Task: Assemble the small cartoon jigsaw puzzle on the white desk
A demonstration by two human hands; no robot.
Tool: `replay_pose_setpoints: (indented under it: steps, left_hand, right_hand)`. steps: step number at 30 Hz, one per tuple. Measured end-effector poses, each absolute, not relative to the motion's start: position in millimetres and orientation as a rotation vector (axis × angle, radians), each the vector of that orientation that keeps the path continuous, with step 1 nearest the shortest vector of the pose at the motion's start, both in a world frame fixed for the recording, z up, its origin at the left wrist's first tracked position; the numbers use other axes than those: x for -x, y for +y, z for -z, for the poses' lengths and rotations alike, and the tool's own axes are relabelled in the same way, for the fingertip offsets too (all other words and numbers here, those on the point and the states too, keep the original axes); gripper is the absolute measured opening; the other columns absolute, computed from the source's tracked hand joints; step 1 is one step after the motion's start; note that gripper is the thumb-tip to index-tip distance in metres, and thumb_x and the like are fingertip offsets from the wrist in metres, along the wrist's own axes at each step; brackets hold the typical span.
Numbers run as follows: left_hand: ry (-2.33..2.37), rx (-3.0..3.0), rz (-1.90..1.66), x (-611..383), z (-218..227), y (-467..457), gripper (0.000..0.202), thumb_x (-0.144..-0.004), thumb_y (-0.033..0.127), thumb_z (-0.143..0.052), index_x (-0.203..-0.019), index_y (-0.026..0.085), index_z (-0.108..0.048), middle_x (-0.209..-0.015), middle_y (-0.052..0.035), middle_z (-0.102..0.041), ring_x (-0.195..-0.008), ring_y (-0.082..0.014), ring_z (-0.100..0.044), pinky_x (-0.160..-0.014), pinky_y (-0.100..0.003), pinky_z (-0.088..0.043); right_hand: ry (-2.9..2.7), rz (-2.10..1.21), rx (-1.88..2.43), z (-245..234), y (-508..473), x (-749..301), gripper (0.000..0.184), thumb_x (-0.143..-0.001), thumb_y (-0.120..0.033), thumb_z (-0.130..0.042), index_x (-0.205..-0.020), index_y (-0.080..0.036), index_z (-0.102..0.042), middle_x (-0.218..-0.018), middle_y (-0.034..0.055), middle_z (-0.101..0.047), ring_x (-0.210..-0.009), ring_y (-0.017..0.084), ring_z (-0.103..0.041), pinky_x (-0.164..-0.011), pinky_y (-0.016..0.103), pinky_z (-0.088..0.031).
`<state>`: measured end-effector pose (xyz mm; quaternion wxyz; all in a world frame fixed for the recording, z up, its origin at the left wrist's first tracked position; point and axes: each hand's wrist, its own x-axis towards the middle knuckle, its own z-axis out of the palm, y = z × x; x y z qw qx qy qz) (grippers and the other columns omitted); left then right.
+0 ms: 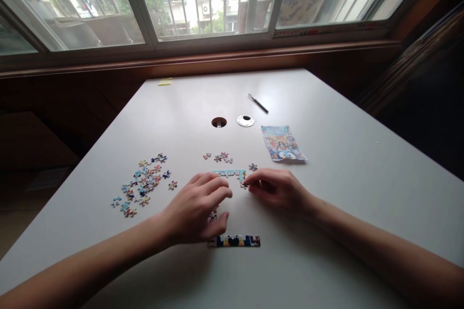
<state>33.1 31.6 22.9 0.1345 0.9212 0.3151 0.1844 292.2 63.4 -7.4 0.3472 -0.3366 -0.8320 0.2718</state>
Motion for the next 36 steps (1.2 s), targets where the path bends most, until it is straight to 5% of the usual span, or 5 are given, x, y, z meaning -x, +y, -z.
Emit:
replay_pose_setpoints:
  steps: [7,19,36]
  left_hand:
    - [0.882,-2.671,-0.66,-45.1,-3.6,46.7,0.042,-0.081,0.027,-0.055,-0.122,0.019,-0.053,-0.129,-0.0104,-0.059,-0.123,-0.0283,-0.049,-0.107,-0.046,-0.037]
    - [0.873,-2.742,-0.337,-43.9,-3.1,49.7,0.063,-0.084,0.032,-0.054,-0.145,0.02,-0.041,-0.153,-0.0091,-0.042,-0.142,-0.0321,-0.035,-0.118,-0.052,-0.024]
    - [0.898,-2.745,-0.273,-44.6,-2.1,49.6,0.064,-0.087,0.035,-0.054,-0.148,0.024,-0.037,-0.155,-0.0065,-0.038,-0.144,-0.0306,-0.031,-0.122,-0.053,-0.014]
  right_hand:
    - [-2.198,-0.763,0.73,5.6,63.7,-294.0,0.011,-0.089,-0.023,-0.065,-0.093,-0.016,-0.073,-0.084,0.0074,-0.069,-0.066,0.013,-0.062,-0.059,0.025,-0.052]
    - [-2.287,-0.656,0.652,7.5,64.9,-293.3,0.011,-0.091,-0.016,-0.062,-0.09,-0.018,-0.073,-0.09,0.0083,-0.067,-0.082,0.016,-0.063,-0.075,0.029,-0.054]
    - [-2.307,-0.444,0.727,17.2,60.1,-291.4,0.016,-0.094,-0.016,-0.057,-0.103,-0.02,-0.07,-0.096,0.0085,-0.064,-0.086,0.018,-0.06,-0.075,0.031,-0.053]
